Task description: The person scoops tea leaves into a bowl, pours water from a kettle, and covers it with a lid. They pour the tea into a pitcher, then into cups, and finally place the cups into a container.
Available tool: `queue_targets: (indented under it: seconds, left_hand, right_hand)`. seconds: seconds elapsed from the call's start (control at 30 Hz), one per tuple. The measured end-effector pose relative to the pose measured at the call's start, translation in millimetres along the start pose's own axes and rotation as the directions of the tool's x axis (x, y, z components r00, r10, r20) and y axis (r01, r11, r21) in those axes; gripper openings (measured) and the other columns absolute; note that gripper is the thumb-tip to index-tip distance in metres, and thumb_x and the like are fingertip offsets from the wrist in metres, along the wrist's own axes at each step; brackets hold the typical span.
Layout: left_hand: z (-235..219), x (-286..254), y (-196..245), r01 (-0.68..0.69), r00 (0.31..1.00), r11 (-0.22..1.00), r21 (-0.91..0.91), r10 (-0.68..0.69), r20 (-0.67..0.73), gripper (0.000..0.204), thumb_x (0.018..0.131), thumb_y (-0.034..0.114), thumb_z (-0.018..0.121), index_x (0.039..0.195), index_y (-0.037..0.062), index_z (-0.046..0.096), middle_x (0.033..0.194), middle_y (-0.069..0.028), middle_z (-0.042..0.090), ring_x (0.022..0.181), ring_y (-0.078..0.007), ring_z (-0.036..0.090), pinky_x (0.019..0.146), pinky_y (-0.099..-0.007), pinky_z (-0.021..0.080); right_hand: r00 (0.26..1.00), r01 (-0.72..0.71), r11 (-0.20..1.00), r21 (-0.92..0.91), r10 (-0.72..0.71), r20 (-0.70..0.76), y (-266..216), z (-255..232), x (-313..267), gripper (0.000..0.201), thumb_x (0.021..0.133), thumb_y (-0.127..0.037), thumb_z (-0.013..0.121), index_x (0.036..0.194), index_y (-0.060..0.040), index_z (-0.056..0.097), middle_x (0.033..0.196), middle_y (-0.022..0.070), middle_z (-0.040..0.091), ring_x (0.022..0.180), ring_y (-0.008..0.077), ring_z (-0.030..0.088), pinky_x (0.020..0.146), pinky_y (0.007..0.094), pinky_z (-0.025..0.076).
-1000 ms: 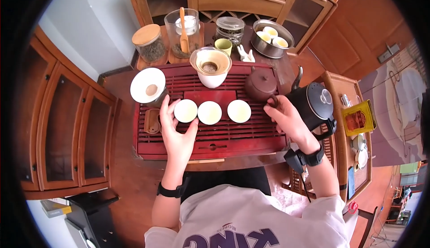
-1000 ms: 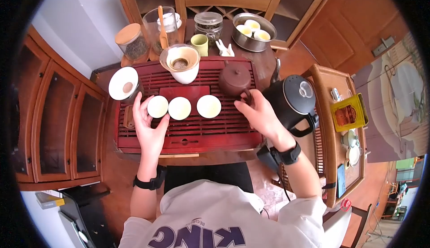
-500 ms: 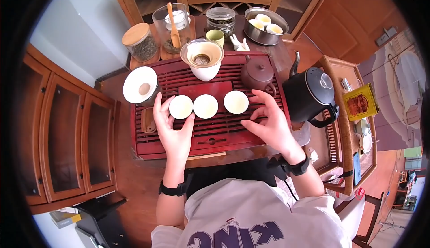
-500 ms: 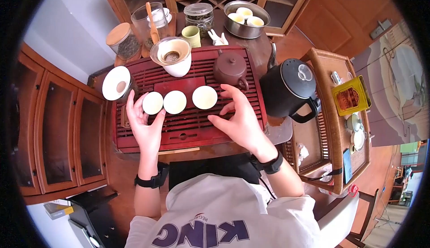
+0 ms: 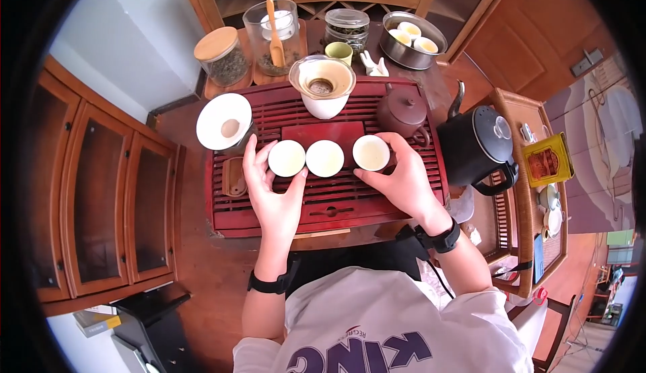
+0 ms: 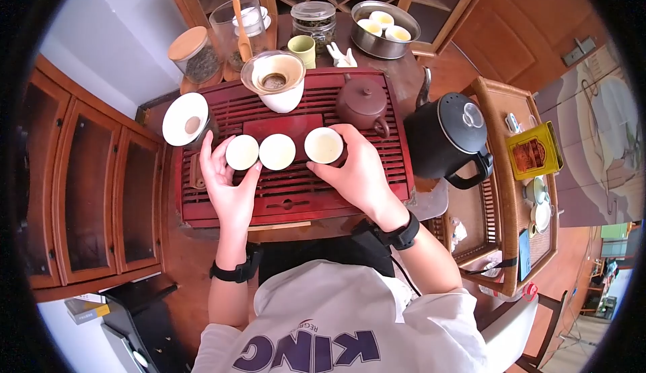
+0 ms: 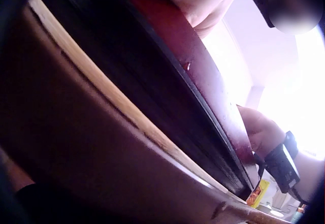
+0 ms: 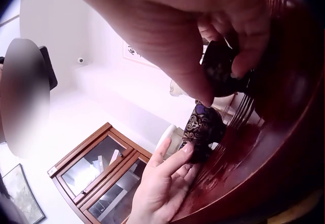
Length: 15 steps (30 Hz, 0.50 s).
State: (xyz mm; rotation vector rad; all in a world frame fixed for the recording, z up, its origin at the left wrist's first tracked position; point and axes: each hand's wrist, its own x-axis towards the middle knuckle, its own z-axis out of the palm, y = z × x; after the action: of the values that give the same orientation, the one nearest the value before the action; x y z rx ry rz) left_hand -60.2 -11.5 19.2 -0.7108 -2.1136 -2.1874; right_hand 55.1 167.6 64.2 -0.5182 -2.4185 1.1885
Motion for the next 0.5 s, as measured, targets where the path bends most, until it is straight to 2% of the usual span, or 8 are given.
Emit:
queue_targets:
  seconds: [0.1, 0.17, 0.2, 0.3, 0.37, 0.43, 0.5]
  left_hand:
    - [-1, 0, 0, -0.008, 1.0, 1.0, -0.004, 0.008, 0.004, 0.095, 0.075, -0.018, 0.071, 0.155, 0.0059, 0.024, 0.135, -0.0155, 0.054, 0.126, -0.0248, 0.055, 0.11, -0.0399, 0.045]
    - [0, 0, -1, -0.015, 1.0, 1.0, 0.003, 0.015, 0.009, 0.095, 0.076, -0.018, 0.07, 0.155, 0.0059, 0.024, 0.135, -0.0155, 0.054, 0.126, -0.0248, 0.056, 0.109, -0.0399, 0.046]
    - [0, 0, -1, -0.012, 1.0, 1.0, 0.001, 0.012, 0.011, 0.095, 0.076, -0.018, 0.07, 0.155, 0.0059, 0.024, 0.135, -0.0155, 0.054, 0.126, -0.0248, 0.056, 0.109, -0.0399, 0.046]
    - [0, 0, -2, -0.015, 1.0, 1.0, 0.0, 0.015, 0.002, 0.094, 0.076, -0.017, 0.07, 0.155, 0.0059, 0.024, 0.134, -0.0153, 0.054, 0.125, -0.0247, 0.056, 0.108, -0.0398, 0.046]
    - [-1, 1, -4, -0.032, 0.999, 0.999, 0.009, 0.032, 0.008, 0.094, 0.076, -0.012, 0.075, 0.155, 0.0064, 0.026, 0.135, -0.0163, 0.053, 0.123, -0.0255, 0.057, 0.105, -0.0401, 0.05]
    - [-1, 0, -2, -0.024, 1.0, 1.0, 0.0, 0.024, 0.009, 0.095, 0.076, -0.014, 0.073, 0.155, 0.0064, 0.025, 0.134, -0.0156, 0.054, 0.123, -0.0247, 0.057, 0.106, -0.0401, 0.048]
    - [0, 0, 0, -0.017, 1.0, 1.0, -0.008, 0.017, 0.011, 0.095, 0.076, -0.016, 0.071, 0.155, 0.0065, 0.023, 0.134, -0.0148, 0.054, 0.124, -0.0239, 0.056, 0.108, -0.0401, 0.046]
  right_hand:
    - [0.999, 0.003, 1.0, -0.016, -0.004, -0.032, -3, -2, 5, 0.053, 0.075, -0.019, 0.086, 0.115, 0.0013, 0.058, 0.103, 0.0158, 0.07, 0.096, 0.0257, 0.07, 0.087, 0.0355, 0.055]
    - [0.999, -0.02, 0.994, 0.105, 0.024, -0.032, -8, -5, 9, 0.053, 0.076, -0.021, 0.087, 0.114, 0.0009, 0.057, 0.102, 0.0154, 0.07, 0.098, 0.0248, 0.07, 0.087, 0.0359, 0.054]
    - [1.0, -0.002, 0.997, 0.078, 0.003, -0.007, -12, -8, 12, 0.055, 0.076, -0.016, 0.086, 0.118, -0.0006, 0.055, 0.105, 0.0105, 0.067, 0.099, 0.0176, 0.066, 0.087, 0.0319, 0.054]
    - [0.999, 0.041, 0.998, 0.037, -0.041, -0.012, -23, -9, 17, 0.057, 0.075, -0.016, 0.086, 0.119, -0.0008, 0.054, 0.106, 0.0104, 0.067, 0.099, 0.0174, 0.066, 0.088, 0.032, 0.054]
    - [0.999, 0.04, 0.998, 0.041, -0.041, 0.008, -26, -8, 21, 0.057, 0.075, -0.015, 0.086, 0.12, -0.0011, 0.054, 0.108, 0.0104, 0.066, 0.099, 0.0175, 0.066, 0.088, 0.0322, 0.053]
    - [0.994, 0.105, 0.994, 0.017, -0.105, -0.008, -27, -5, 23, 0.056, 0.075, -0.015, 0.085, 0.12, -0.0004, 0.054, 0.109, 0.0164, 0.068, 0.104, 0.0274, 0.068, 0.09, 0.0369, 0.054]
    - [0.995, 0.102, 0.994, 0.036, -0.102, 0.006, -28, -2, 23, 0.056, 0.075, -0.015, 0.084, 0.12, -0.0003, 0.054, 0.108, 0.0161, 0.069, 0.104, 0.0272, 0.069, 0.09, 0.0366, 0.054]
